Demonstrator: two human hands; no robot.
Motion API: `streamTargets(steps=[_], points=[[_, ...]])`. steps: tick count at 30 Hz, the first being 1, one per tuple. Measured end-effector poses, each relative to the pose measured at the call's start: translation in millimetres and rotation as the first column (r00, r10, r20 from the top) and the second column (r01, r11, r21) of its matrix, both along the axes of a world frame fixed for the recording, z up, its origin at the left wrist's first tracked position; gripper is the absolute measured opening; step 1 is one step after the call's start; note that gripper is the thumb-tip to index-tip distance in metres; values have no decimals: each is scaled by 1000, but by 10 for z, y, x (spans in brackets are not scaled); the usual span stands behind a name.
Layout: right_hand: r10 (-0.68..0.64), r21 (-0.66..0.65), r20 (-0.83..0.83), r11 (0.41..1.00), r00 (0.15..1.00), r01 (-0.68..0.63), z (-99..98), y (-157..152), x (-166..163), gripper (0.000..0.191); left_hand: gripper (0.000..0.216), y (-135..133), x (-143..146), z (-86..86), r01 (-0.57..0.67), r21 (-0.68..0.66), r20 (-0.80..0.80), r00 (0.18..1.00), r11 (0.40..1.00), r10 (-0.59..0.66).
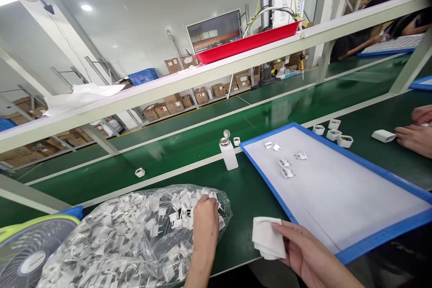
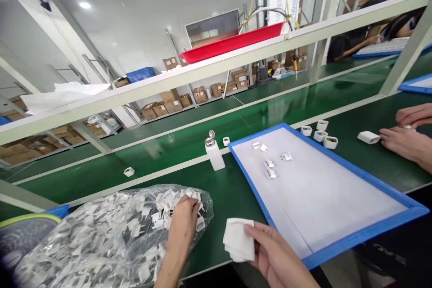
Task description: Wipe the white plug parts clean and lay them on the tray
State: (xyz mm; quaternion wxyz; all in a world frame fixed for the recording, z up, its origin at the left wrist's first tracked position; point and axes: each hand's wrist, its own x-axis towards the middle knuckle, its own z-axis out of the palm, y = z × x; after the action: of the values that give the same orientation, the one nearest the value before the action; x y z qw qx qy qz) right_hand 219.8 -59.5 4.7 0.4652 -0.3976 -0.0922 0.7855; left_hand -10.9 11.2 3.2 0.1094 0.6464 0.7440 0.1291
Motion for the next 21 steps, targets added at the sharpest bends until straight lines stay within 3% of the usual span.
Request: streamTargets(steps=[3, 8, 13, 17, 21], points=[[14, 26, 28, 1000, 1000, -14, -26, 16, -23, 32, 24, -55, 183, 20, -7, -40, 90, 996, 999, 11], [-28, 128, 117, 992, 993, 13, -92, 109, -101, 33, 15, -183, 550, -128, -31, -138, 185, 981, 990, 56], [-28, 294, 297, 954, 955, -63, -171, 228, -155, 38, 17, -380, 493, -152, -10, -159, 330, 942, 987, 62], [-118, 417, 482, 902, 868, -109, -354, 292, -177, 47, 57, -490, 315, -201, 89, -125, 467, 884, 988, -21], [-252, 560, 678, 786, 690, -263, -623, 297, -214, 43, 53, -486, 310, -394, 214, -23, 466, 866, 977, -179]])
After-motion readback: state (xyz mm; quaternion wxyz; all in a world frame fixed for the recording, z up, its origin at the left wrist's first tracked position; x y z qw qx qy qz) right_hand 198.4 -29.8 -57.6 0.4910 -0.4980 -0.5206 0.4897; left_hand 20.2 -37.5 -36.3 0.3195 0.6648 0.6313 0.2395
